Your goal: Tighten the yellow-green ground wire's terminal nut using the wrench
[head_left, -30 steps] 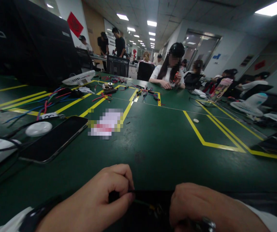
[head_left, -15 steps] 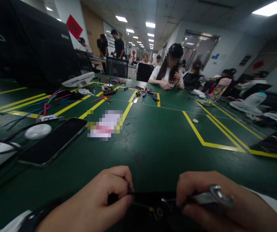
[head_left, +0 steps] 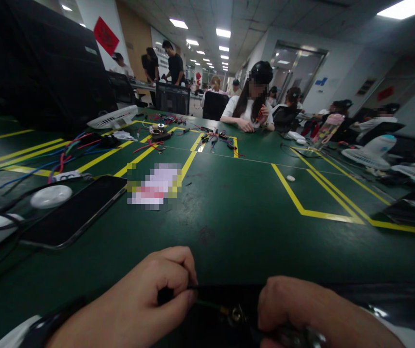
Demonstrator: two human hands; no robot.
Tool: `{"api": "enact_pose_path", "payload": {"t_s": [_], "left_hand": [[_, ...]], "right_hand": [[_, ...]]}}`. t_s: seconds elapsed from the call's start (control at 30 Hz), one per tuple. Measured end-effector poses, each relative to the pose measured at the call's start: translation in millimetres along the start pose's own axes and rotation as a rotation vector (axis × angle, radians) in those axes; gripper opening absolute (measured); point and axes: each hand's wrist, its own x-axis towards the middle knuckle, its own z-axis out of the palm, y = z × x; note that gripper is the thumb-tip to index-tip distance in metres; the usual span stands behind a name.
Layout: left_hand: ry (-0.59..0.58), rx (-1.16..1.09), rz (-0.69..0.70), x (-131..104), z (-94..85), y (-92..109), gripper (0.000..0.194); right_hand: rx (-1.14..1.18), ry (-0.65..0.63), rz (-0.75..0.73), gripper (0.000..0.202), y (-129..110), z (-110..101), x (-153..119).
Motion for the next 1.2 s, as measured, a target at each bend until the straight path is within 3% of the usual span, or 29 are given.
{"api": "enact_pose_path", "payload": {"t_s": [0.3, 0.4, 0.53, 0.73, 0.97, 1.13, 1.2], "left_hand": [[-0.005, 0.0, -0.021, -2.0, 0.2, 0.3, 0.022], [-0.006, -0.015, -0.017, -1.3, 0.3, -0.5, 0.022], [0.0, -0.014, -0.014, 0.2, 0.3, 0.1, 0.022], [0.006, 0.006, -0.013, -1.3, 0.9, -1.8, 0.022], [-0.005, 0.008, 0.002, 1.2, -1.1, -2.9, 0.022], [0.007, -0.008, 0.005, -0.1, -0.3, -3.9, 0.023], [0.001, -0.021, 0.003, -0.1, 0.2, -3.8, 0.024]], "right_hand": [[0.01, 0.11, -0.166, 0.011, 2.1, -0.7, 0.0], [-0.043, 0.052, -0.112, 0.021, 0.8, 4.5, 2.5], [-0.032, 0.092, -0.133, 0.026, 0.5, 6.0, 5.5], [-0.017, -0.091, -0.242, 0.029, -2.8, -17.9, 12.9], [0.012, -0.242, -0.359, 0.018, -10.4, -44.1, 27.8], [0.085, 0.047, -0.084, 0.021, -2.7, -34.6, 3.3], [0.114, 0.107, 0.007, 0.018, 4.0, -24.4, -7.0]]}}
